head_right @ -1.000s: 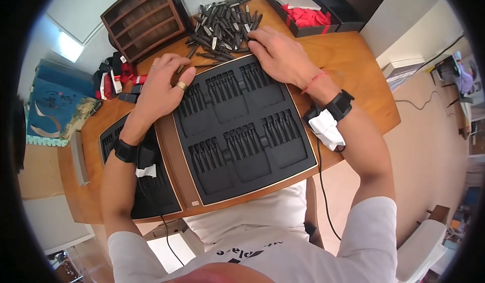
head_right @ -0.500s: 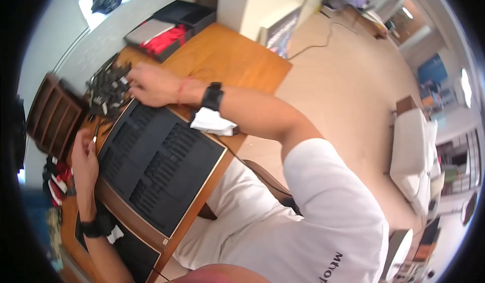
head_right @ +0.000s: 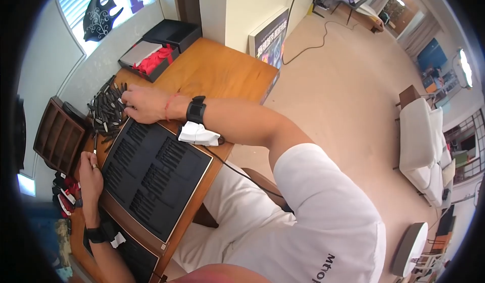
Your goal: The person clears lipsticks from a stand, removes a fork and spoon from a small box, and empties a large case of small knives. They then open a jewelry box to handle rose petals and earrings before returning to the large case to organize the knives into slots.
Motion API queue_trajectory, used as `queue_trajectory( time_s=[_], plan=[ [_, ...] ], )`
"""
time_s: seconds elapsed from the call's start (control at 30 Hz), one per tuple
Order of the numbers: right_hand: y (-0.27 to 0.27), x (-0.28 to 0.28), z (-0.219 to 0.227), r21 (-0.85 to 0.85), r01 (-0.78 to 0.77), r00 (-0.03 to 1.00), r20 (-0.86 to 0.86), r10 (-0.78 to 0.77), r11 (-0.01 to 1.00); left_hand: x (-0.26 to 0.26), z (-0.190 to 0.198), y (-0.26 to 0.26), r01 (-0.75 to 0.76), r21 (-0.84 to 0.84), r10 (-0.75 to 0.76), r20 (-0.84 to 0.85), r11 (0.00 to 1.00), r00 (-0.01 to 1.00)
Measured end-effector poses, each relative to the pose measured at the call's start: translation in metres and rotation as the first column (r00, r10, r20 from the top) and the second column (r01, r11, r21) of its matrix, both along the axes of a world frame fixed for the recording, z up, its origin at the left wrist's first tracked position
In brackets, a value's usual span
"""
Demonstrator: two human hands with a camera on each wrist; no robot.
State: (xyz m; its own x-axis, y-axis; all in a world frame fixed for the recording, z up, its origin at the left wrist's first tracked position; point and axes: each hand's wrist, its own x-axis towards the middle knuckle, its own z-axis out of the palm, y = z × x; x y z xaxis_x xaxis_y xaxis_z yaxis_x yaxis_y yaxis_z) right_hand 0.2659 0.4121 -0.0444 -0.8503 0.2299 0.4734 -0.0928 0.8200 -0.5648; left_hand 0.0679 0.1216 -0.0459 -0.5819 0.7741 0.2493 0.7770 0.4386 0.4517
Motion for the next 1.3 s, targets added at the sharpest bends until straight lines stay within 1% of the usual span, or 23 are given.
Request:
queue_trajectory(
  time_s=[0.13,0.2,0.23,0.27,0.33,0.37,0.4,0.43,0.47,0.5,0.53,0.6,0.63,0.7,0.73,0.8,0.87,0.93,1.0,1.07,1.1,1.2,1.3],
  plan=[
    [-0.002,0.002,0.003,-0.017,-0.005,0.999,0.033,0.005,1.000,0.013,0.016,-0.005,0.009,0.066,-0.002,-0.101,0.998,0.995],
    [-0.003,0.001,-0.001,0.032,-0.001,0.999,-0.039,0.002,0.999,0.031,0.042,-0.015,0.039,0.110,-0.001,-0.333,0.993,0.943],
    [-0.003,0.001,-0.002,0.088,0.018,0.994,-0.109,-0.009,0.996,0.048,0.058,-0.021,0.017,0.097,0.006,-0.236,0.995,0.972],
    [-0.003,0.002,0.000,0.088,0.007,0.994,-0.105,0.002,0.996,0.064,0.070,-0.029,0.006,0.097,0.017,-0.232,0.995,0.973],
    [-0.006,0.004,0.007,0.199,0.069,0.976,-0.216,-0.025,0.978,0.095,0.084,-0.046,0.018,0.015,-0.018,0.049,1.000,0.999],
    [-0.004,0.004,0.010,0.231,0.061,0.948,-0.318,0.016,0.971,0.116,0.086,-0.047,0.036,0.065,-0.037,0.016,0.997,0.999],
    [-0.004,0.002,0.011,0.247,0.032,0.908,-0.412,0.075,0.968,0.127,0.086,-0.054,0.051,0.056,-0.054,0.053,0.997,0.997],
    [-0.004,0.002,0.014,0.251,0.018,0.902,-0.422,0.093,0.968,0.135,0.084,-0.064,0.043,0.031,-0.046,0.093,0.999,0.995],
    [-0.010,0.002,0.017,0.239,-0.014,0.891,-0.438,0.120,0.971,0.140,0.077,-0.064,0.047,0.118,-0.058,0.085,0.992,0.995],
    [-0.027,0.008,0.028,0.139,-0.050,0.905,-0.413,0.104,0.989,0.137,0.076,-0.067,0.060,0.096,-0.069,0.092,0.994,0.993],
    [-0.035,0.011,0.033,-0.001,-0.211,0.903,-0.382,0.195,0.977,0.134,0.075,-0.070,0.064,0.117,-0.081,0.143,0.991,0.986],
    [-0.063,0.026,0.055,-0.198,-0.292,0.938,-0.249,0.240,0.936,0.122,0.066,-0.078,0.073,0.203,-0.116,0.206,0.977,0.972],
    [-0.077,0.026,0.064,-0.200,-0.350,0.920,-0.255,0.296,0.915,0.120,0.061,-0.082,0.014,0.198,-0.054,0.201,0.980,0.978],
    [-0.092,0.030,0.076,-0.097,-0.366,0.927,-0.120,0.354,0.926,0.117,0.055,-0.079,0.012,0.195,-0.070,0.290,0.981,0.955],
    [-0.097,0.027,0.079,-0.101,-0.378,0.923,-0.122,0.365,0.920,0.118,0.057,-0.079,0.000,0.190,-0.056,0.290,0.982,0.955],
    [-0.112,0.021,0.080,0.062,-0.471,0.878,0.130,0.460,0.880,0.123,0.063,-0.077,-0.058,0.100,0.015,0.386,0.993,0.922],
    [-0.123,0.010,0.068,0.037,-0.510,0.855,0.130,0.502,0.859,0.126,0.059,-0.078,-0.070,0.158,0.005,0.379,0.985,0.925],
    [-0.128,-0.003,0.047,0.157,-0.541,0.841,0.064,0.538,0.826,0.125,0.053,-0.079,-0.109,0.154,0.053,0.332,0.982,0.942],
    [-0.128,-0.003,0.040,0.121,-0.602,0.798,0.116,0.591,0.789,0.126,0.051,-0.080,-0.143,0.161,0.077,0.359,0.977,0.930],
    [-0.127,-0.002,0.040,0.058,-0.607,0.791,0.138,0.596,0.792,0.127,0.051,-0.080,-0.055,0.112,0.014,0.334,0.992,0.942],
    [-0.122,0.000,0.041,0.055,-0.626,0.776,0.146,0.614,0.778,0.130,0.051,-0.077,0.021,0.068,-0.035,0.206,0.997,0.978],
    [-0.122,-0.001,0.040,0.103,-0.647,0.760,0.164,0.629,0.756,0.132,0.056,-0.077,0.094,0.021,-0.096,0.199,0.995,0.975],
    [-0.121,-0.002,0.038,0.157,-0.671,0.741,0.130,0.659,0.724,0.129,0.052,-0.078,0.075,0.022,-0.077,0.174,0.997,0.982]
  ],
)
